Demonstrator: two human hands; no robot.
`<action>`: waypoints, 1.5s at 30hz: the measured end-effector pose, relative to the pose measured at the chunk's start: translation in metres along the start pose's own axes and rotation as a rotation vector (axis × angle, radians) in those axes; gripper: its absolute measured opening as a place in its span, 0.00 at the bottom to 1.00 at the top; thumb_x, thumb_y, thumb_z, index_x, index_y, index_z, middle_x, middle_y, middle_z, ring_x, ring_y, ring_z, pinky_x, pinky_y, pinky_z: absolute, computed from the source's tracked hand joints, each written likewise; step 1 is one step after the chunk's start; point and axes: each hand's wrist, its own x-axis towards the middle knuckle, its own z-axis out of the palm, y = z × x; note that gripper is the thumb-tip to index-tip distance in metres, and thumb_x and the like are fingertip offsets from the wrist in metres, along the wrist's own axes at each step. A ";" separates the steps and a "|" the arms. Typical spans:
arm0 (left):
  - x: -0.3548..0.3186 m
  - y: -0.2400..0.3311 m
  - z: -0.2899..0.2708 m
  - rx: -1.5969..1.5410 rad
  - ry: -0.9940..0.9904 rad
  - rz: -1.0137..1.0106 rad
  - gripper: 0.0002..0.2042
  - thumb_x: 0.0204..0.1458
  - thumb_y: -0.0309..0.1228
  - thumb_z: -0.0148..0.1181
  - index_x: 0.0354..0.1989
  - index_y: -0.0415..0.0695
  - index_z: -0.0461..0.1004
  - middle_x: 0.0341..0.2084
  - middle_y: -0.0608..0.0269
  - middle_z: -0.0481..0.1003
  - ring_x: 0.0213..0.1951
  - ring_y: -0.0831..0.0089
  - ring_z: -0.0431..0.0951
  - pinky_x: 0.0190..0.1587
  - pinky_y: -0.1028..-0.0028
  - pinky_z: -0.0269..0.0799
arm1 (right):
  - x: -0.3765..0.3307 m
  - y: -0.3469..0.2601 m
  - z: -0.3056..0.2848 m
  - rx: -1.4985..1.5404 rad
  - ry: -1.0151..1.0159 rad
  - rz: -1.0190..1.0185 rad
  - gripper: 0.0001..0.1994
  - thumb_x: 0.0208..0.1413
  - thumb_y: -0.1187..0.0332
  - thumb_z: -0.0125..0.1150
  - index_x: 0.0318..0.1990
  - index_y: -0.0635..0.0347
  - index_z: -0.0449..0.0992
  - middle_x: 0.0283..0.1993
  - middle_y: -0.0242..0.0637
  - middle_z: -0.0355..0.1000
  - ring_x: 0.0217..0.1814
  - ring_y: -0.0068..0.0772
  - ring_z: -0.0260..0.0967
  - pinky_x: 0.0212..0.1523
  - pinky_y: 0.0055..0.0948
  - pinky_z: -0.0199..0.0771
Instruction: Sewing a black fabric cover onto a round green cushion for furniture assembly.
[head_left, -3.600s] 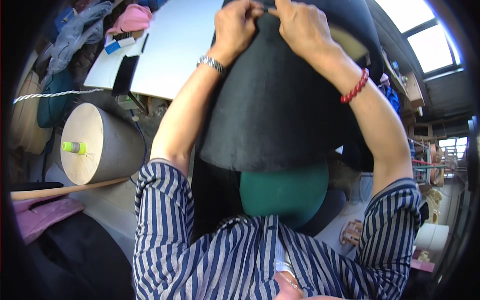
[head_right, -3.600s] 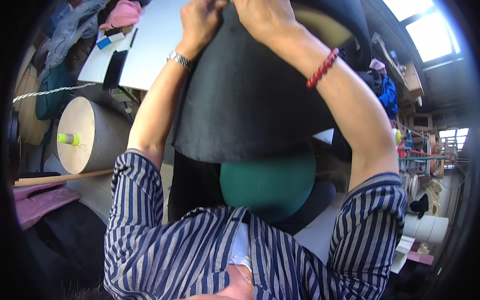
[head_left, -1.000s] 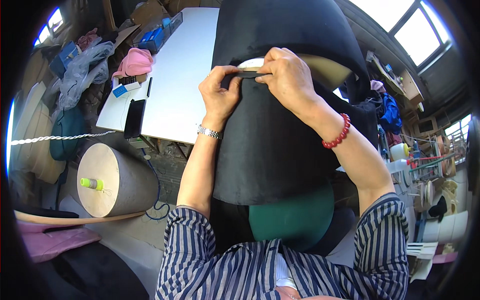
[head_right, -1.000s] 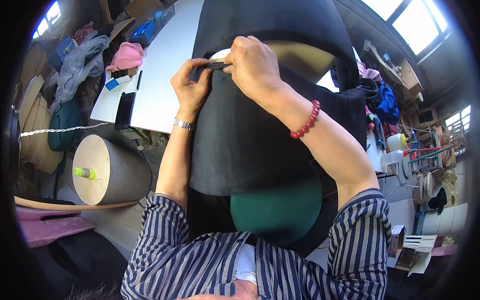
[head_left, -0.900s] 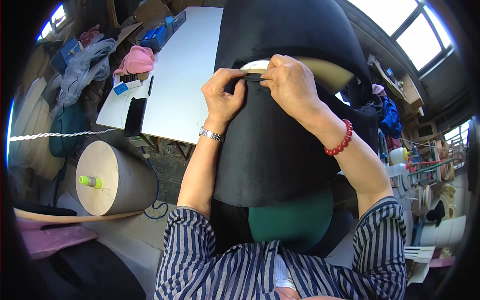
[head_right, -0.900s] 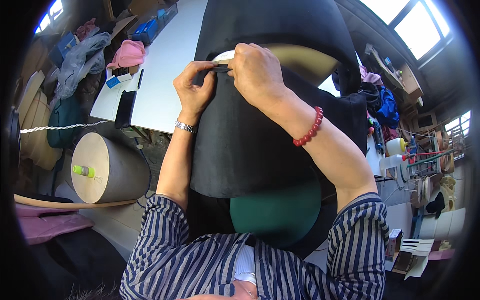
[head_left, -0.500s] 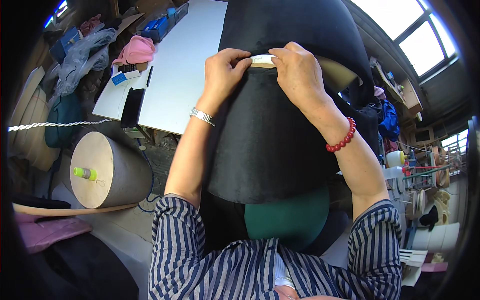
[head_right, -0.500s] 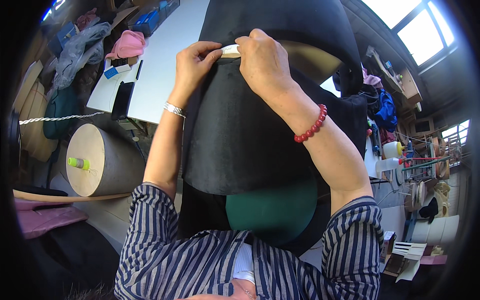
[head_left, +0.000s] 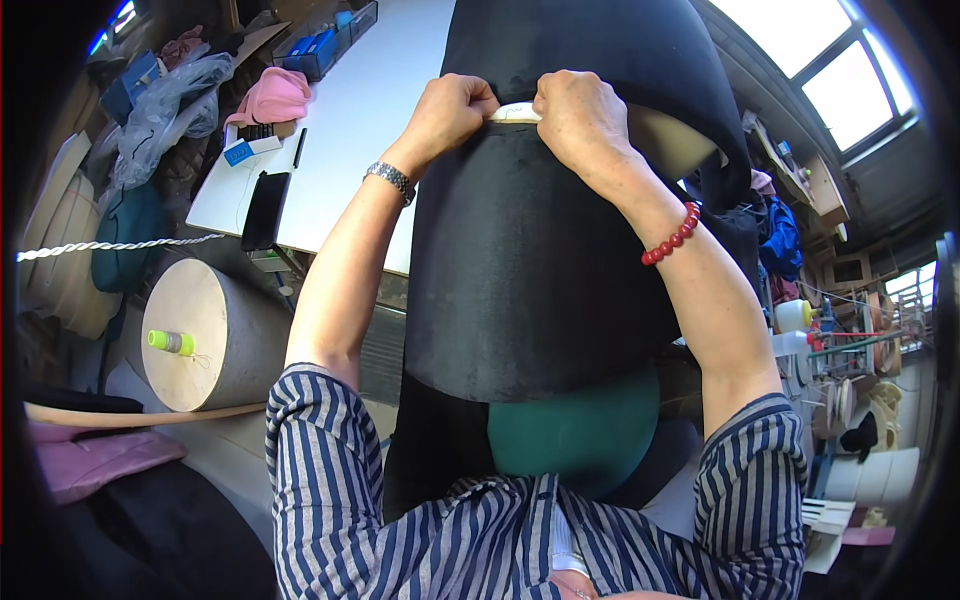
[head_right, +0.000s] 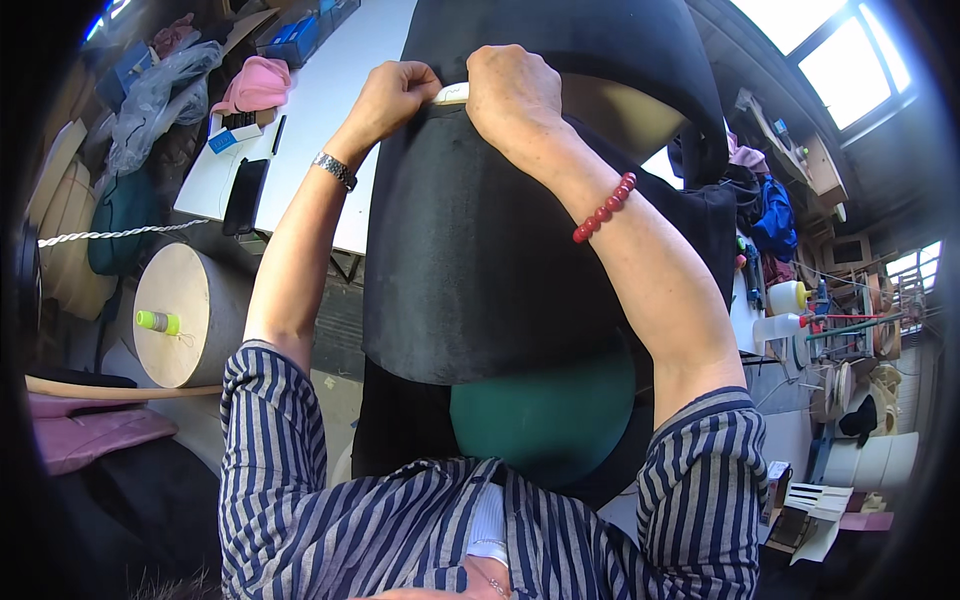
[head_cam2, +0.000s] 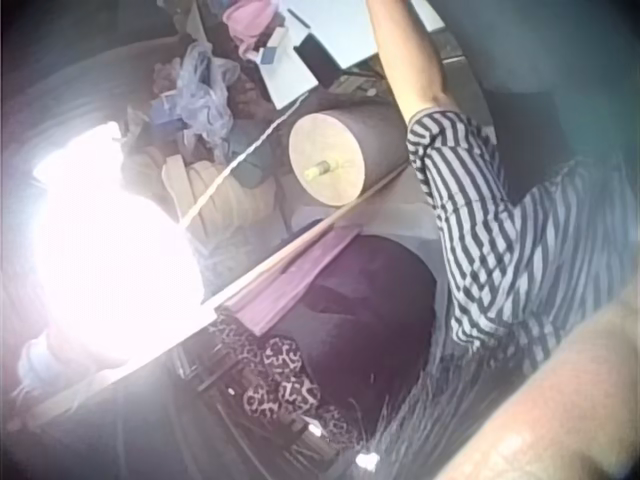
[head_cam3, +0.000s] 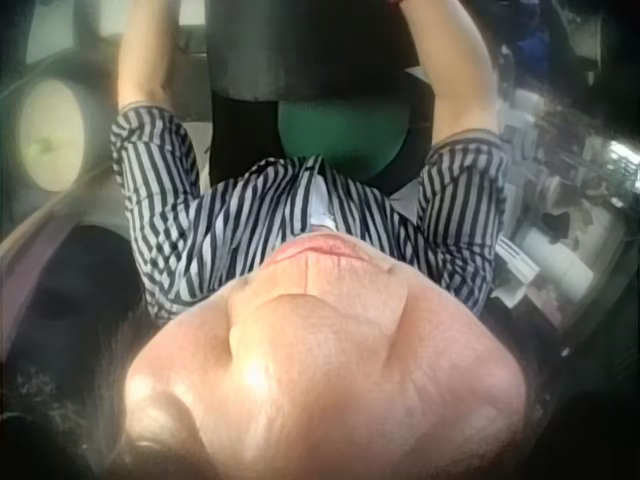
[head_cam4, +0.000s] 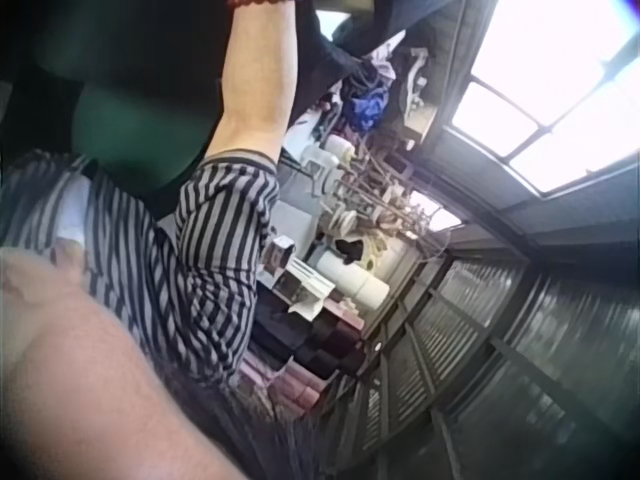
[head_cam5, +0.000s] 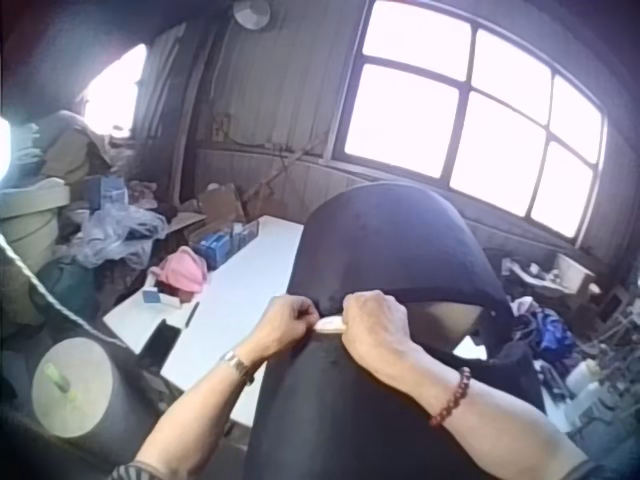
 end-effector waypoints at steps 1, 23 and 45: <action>-0.002 0.000 0.002 -0.008 0.031 0.016 0.06 0.49 0.26 0.58 0.31 0.37 0.79 0.20 0.63 0.76 0.26 0.80 0.73 0.33 0.78 0.68 | -0.001 0.001 0.001 0.007 0.024 0.004 0.06 0.53 0.70 0.57 0.33 0.59 0.79 0.31 0.45 0.76 0.38 0.46 0.75 0.40 0.40 0.74; 0.002 -0.021 0.021 -0.270 0.108 -0.015 0.07 0.52 0.28 0.57 0.31 0.38 0.78 0.22 0.62 0.77 0.27 0.78 0.72 0.34 0.75 0.68 | 0.002 0.001 0.006 0.211 0.017 0.181 0.07 0.52 0.69 0.59 0.35 0.59 0.80 0.35 0.44 0.76 0.39 0.45 0.75 0.42 0.39 0.73; -0.032 -0.017 0.002 -0.489 -0.053 0.295 0.16 0.39 0.28 0.71 0.39 0.42 0.79 0.37 0.65 0.76 0.47 0.72 0.73 0.53 0.72 0.65 | -0.010 0.024 -0.011 0.297 -0.051 -0.130 0.12 0.47 0.64 0.66 0.37 0.61 0.81 0.27 0.41 0.76 0.32 0.39 0.74 0.38 0.35 0.70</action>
